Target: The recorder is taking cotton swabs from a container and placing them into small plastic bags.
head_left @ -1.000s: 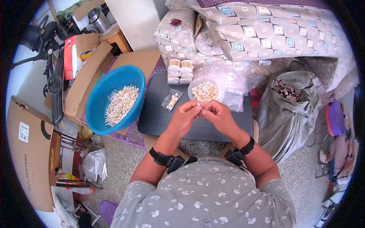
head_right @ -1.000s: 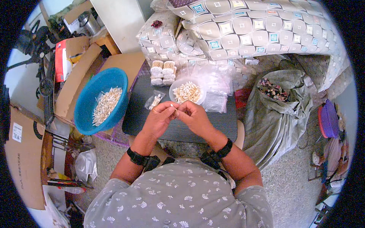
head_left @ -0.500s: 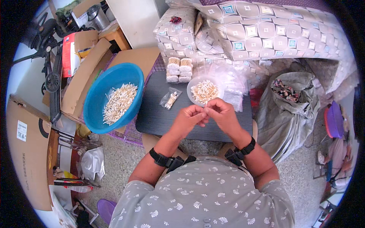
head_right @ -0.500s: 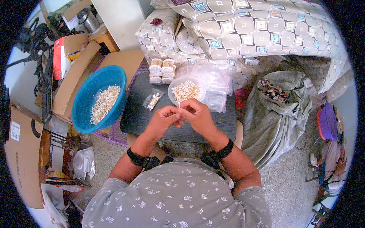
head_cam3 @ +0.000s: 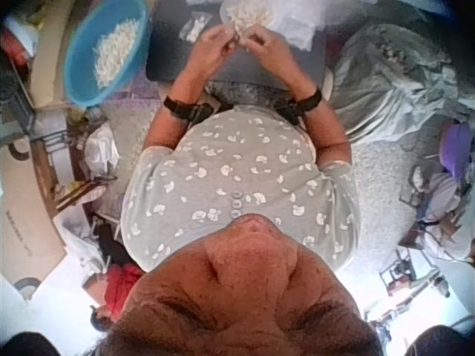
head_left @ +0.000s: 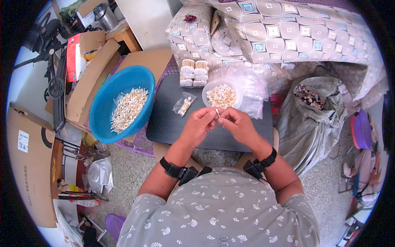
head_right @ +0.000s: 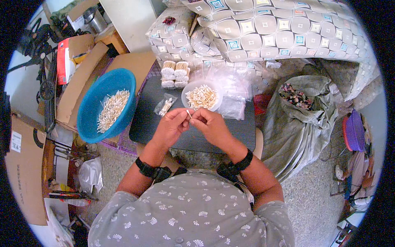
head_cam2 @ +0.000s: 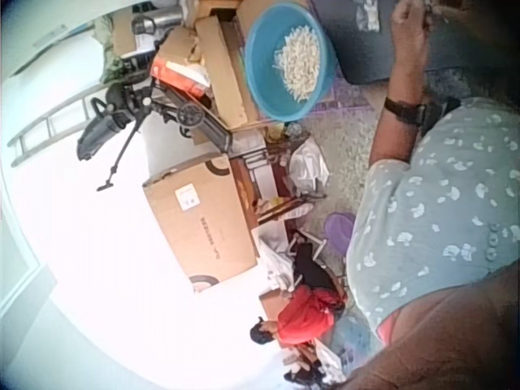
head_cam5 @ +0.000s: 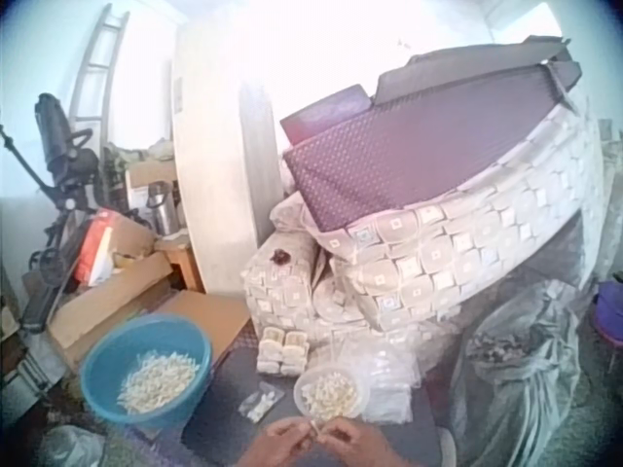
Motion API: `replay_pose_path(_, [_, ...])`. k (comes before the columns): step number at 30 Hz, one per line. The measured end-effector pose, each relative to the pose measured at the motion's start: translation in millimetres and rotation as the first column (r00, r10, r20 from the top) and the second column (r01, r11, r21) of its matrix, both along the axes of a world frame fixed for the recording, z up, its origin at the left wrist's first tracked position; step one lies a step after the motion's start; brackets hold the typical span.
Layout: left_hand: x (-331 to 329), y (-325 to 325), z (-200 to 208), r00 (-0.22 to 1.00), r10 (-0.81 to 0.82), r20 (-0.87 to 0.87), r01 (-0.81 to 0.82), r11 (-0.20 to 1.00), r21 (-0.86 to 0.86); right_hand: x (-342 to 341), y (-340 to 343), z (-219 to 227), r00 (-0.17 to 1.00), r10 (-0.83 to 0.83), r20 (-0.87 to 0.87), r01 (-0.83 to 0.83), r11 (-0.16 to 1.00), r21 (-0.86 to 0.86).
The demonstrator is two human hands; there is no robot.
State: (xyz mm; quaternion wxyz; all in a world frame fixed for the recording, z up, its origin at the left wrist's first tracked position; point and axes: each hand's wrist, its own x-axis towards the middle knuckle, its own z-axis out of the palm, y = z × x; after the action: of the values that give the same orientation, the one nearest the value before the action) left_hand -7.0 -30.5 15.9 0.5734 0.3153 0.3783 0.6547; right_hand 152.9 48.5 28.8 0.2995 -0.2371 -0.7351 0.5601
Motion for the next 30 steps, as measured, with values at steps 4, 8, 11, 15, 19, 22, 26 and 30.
replay_pose_path(4, [0, 1, -7, 0.998, -0.03, 0.052, 0.031, 0.999, -0.024, -3, -1, -8, 0.999, -0.005, -0.045, 0.004, 1.0, -0.024])
replay_pose_path(8, [3, 1, -6, 0.999, -0.012, 0.05, 0.014, 0.999, -0.049, -3, 1, -13, 1.0, -0.017, -0.023, 0.016, 1.0, -0.008])
replay_pose_path(11, [2, 1, -8, 0.998, -0.022, 0.059, 0.023, 1.0, -0.01, -3, 0, -18, 0.999, -0.015, -0.048, 0.013, 0.999, -0.042])
replay_pose_path(15, [1, 1, -9, 0.998, 0.024, 0.058, -0.022, 0.999, -0.03, -1, -2, -16, 0.998, 0.0, -0.064, -0.006, 0.995, -0.098])
replay_pose_path(19, [1, 1, -11, 1.0, -0.001, -0.018, 0.0, 0.999, -0.039, -1, -2, -17, 1.0, -0.011, -0.018, 0.01, 0.998, -0.055])
replay_pose_path(22, [3, 0, -10, 0.995, -0.001, -0.096, -0.003, 0.999, -0.049, -1, -3, -20, 1.0, -0.018, 0.011, 0.018, 0.998, -0.06])
replay_pose_path(26, [1, 0, -16, 0.982, -0.016, -0.189, 0.007, 0.999, -0.048, -2, -1, -29, 1.0, -0.009, -0.01, 0.008, 0.997, -0.072])
replay_pose_path(30, [0, 5, -22, 0.978, 0.044, -0.205, -0.047, 0.999, -0.011, -4, 1, -43, 0.999, -0.008, -0.054, 0.003, 0.995, -0.102])
